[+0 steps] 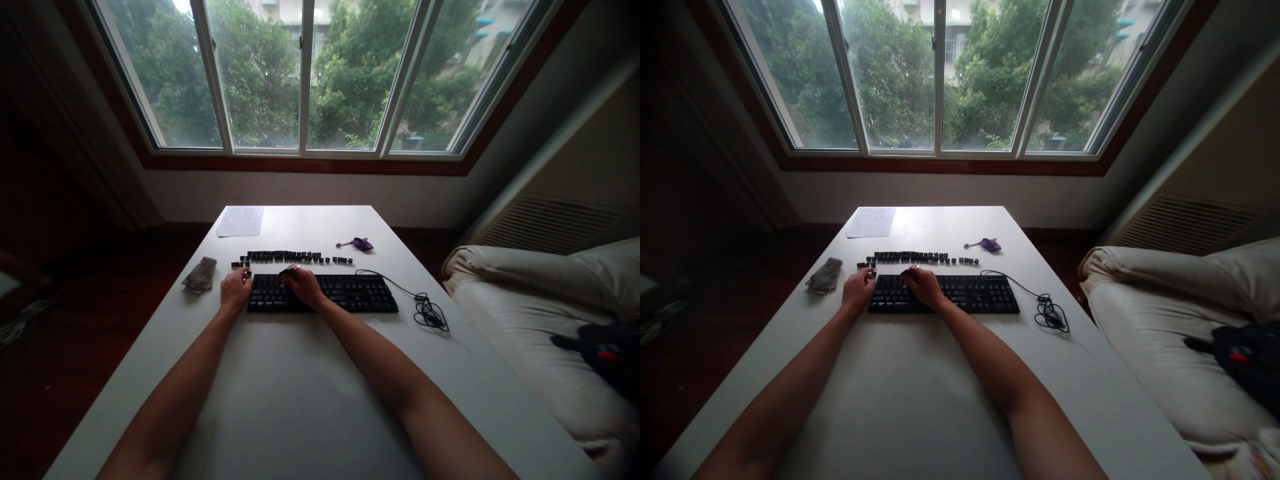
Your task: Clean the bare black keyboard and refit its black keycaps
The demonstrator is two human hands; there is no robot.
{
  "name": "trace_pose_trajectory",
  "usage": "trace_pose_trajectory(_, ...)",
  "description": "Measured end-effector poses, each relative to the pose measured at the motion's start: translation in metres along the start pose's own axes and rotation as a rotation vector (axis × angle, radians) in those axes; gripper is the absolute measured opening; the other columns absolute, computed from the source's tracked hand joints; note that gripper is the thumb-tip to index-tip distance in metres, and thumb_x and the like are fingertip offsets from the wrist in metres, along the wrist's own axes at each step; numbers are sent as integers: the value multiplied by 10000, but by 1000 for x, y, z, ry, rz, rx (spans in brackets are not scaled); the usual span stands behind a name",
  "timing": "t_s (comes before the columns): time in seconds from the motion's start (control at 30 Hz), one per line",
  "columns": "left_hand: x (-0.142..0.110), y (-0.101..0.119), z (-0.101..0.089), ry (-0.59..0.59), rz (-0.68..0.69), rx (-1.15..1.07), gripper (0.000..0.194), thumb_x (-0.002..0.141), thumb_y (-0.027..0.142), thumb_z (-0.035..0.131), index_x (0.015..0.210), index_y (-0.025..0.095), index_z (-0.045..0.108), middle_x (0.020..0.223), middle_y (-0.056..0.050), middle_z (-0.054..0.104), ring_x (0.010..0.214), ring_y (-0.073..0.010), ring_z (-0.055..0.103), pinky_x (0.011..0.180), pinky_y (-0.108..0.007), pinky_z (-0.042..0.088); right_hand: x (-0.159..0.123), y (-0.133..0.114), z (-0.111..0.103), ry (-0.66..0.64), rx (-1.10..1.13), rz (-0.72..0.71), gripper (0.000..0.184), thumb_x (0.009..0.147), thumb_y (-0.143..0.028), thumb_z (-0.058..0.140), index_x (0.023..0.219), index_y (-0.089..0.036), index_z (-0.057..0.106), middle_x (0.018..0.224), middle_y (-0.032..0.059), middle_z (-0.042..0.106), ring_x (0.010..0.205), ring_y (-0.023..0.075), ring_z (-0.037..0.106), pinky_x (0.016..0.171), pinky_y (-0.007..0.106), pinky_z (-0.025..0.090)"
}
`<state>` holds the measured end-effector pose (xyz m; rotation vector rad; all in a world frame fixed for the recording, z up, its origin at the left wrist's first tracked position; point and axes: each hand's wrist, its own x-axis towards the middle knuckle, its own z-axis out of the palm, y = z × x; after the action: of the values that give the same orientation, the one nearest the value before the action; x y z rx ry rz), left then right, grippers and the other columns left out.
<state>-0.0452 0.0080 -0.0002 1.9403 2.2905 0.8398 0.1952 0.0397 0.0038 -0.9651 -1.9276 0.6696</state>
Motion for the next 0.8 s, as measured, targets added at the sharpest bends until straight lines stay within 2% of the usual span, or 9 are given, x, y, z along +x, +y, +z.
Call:
trace_pose_trajectory(0.2,1,-6,5,70,28,15,248,825,225,510,1020,213,664,1112,-87,662,1048,-278,561,921,-411,424,0,-1,0,2,-14,0,162,882,-337,612,920,-199,688,765,26,716,686,162,649,682,253,468)
trace_pose_trajectory(0.3,1,-7,7,51,29,51,215,837,249,511,969,217,678,1111,-94,652,1057,-287,549,918,-421,424,-1,0,0,5,-17,-3,170,883,-341,609,920,-196,690,757,23,711,675,159,642,672,250,463)
trace_pose_trajectory(0.67,10,-20,20,-78,131,22,360,919,277,444,1222,269,639,1347,-16,598,1261,-242,460,1081,-390,339,0,2,1,14,-25,-1,175,876,-336,622,930,-187,696,755,26,710,659,154,627,655,244,453)
trace_pose_trajectory(0.8,12,-22,22,-83,149,17,398,914,249,427,1263,267,618,1372,-13,582,1278,-234,451,1096,-390,335,0,1,0,13,-25,-6,165,874,-327,623,927,-189,697,740,22,705,647,152,623,644,243,444)
